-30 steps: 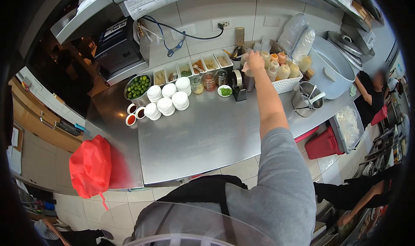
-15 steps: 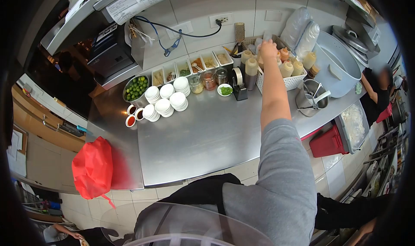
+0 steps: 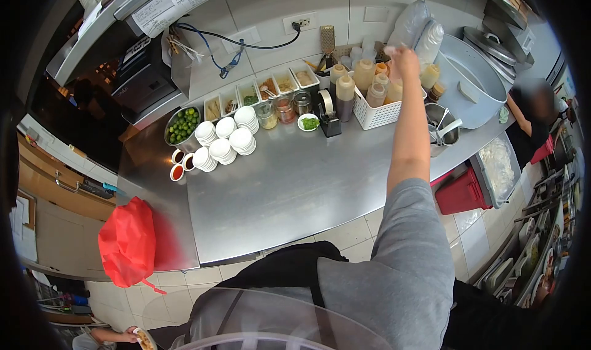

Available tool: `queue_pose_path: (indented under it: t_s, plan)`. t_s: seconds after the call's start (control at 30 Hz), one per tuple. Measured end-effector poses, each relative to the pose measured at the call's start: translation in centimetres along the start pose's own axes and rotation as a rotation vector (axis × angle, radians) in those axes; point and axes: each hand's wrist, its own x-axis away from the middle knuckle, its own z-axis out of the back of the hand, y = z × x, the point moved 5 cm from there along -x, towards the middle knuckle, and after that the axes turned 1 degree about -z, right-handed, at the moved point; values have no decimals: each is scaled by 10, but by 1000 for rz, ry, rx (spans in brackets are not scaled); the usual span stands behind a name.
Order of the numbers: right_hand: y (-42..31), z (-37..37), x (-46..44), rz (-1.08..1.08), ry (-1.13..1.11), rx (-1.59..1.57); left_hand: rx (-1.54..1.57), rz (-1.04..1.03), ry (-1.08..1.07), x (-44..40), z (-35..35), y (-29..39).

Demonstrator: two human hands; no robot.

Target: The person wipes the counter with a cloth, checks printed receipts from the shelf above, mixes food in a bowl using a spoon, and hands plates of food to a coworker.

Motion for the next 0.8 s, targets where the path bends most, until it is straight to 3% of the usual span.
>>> queue_pose_path:
  t_s: [0.03,0.13,0.3,0.4,0.53,0.6,0.73,0.8]
  plan:
    - [11,-1,4,-45,-154,63,-2,-38,49,-5,-1,5]
    - [36,-31,36,47,-96,306,-39,-114,56,-16,-5,21]
    - [21,-33,50,70,18,422,20,-119,-1,-11,16,45]
    - [26,-31,55,53,80,317,273,-70,-52,17,64,66]
    - [58,-22,52,-180,240,-126,925,-72,-156,111,183,120]
    - [67,-5,47,-220,346,-161,1208,-120,-234,148,227,141]
    - [69,43,39,-199,611,-128,1354,-210,-264,133,240,130]
    - [66,47,32,-202,417,15,1374,-190,-251,121,240,139]
